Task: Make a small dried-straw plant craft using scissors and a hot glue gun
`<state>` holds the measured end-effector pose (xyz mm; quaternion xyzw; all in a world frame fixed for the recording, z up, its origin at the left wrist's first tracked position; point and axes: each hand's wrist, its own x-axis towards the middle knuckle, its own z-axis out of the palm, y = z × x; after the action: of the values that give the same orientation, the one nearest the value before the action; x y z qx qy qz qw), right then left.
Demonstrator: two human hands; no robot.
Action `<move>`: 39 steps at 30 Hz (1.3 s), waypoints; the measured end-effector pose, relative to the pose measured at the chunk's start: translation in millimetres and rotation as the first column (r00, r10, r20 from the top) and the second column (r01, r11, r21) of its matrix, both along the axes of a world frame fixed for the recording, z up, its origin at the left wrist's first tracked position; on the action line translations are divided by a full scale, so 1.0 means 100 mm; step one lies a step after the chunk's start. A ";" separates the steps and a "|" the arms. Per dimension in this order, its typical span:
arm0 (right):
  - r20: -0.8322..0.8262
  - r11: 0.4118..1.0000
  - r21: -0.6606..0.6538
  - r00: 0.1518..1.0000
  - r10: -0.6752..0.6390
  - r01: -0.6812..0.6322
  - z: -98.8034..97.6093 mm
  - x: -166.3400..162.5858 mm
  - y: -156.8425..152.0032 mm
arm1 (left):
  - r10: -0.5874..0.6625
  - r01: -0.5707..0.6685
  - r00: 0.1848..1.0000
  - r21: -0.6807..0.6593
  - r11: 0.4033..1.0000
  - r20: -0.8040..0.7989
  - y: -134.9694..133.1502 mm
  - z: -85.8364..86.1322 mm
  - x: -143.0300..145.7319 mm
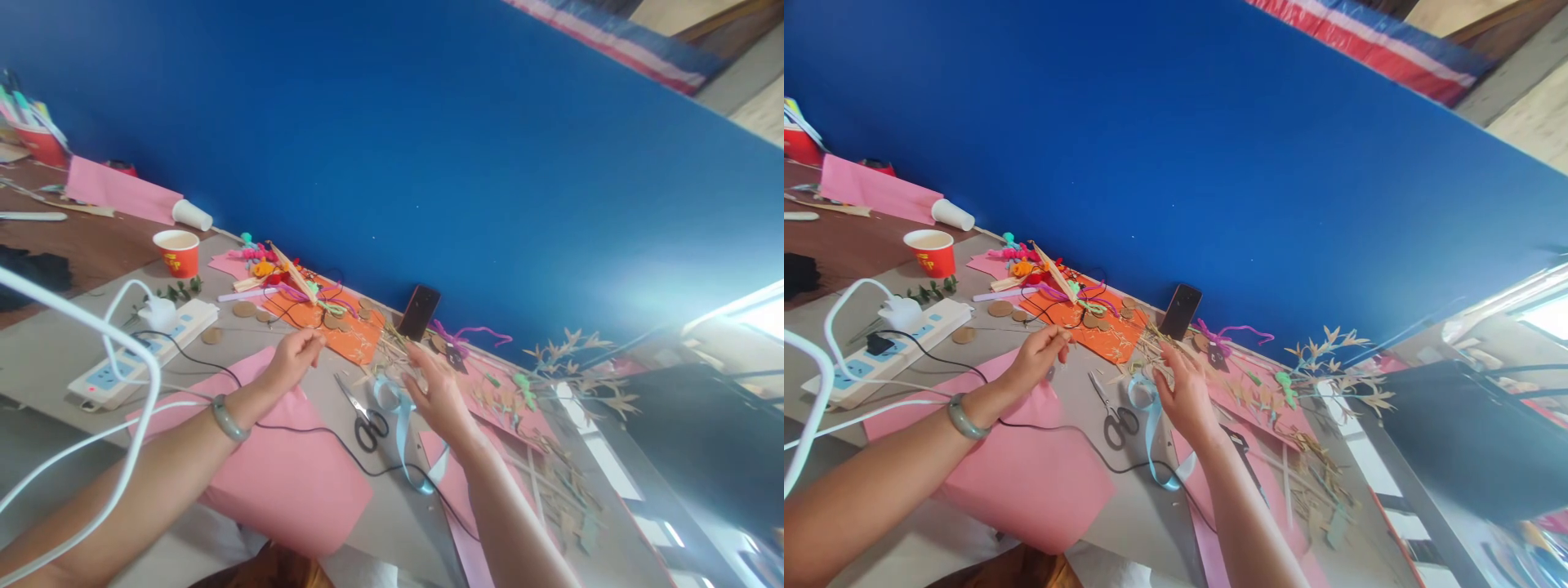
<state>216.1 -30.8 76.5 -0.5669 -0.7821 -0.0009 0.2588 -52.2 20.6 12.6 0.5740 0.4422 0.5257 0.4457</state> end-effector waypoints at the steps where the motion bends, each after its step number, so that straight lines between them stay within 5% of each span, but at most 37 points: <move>1: 0.045 0.999 -0.034 0.999 0.016 -0.014 -0.03 0.00 0.03 | -0.015 0.014 1.000 -0.018 1.000 -0.027 -0.01 0.00 0.00; 12: 0.193 0.928 -0.364 0.981 -0.004 0.075 -0.26 -0.17 0.56 | -0.015 0.027 0.982 0.057 0.998 -0.190 -0.02 -0.06 0.00; 18: 0.246 0.900 -0.420 0.969 -0.006 0.112 -0.34 -0.34 0.67 | 0.092 -0.034 0.973 0.262 0.964 -0.210 -0.02 -0.11 0.05; 23: 0.250 0.885 -0.452 0.968 0.002 0.115 -0.42 -0.43 0.73 | 0.058 0.000 0.969 0.235 0.972 -0.240 -0.04 -0.08 0.05; 32: -0.035 0.847 -0.521 0.994 0.104 -0.107 -0.10 -0.44 0.59 | 0.005 0.036 0.955 0.130 0.991 -0.298 -0.06 -0.07 0.06; 39: -0.278 0.863 -0.491 0.960 -0.023 -0.122 -0.10 -0.56 0.54 | -0.044 0.077 0.951 0.097 0.992 -0.305 -0.06 -0.14 0.06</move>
<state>159.9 23.6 66.7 -0.5888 -0.7260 0.2882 0.2079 -46.5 15.1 -1.1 0.6840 0.4585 0.4408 0.3572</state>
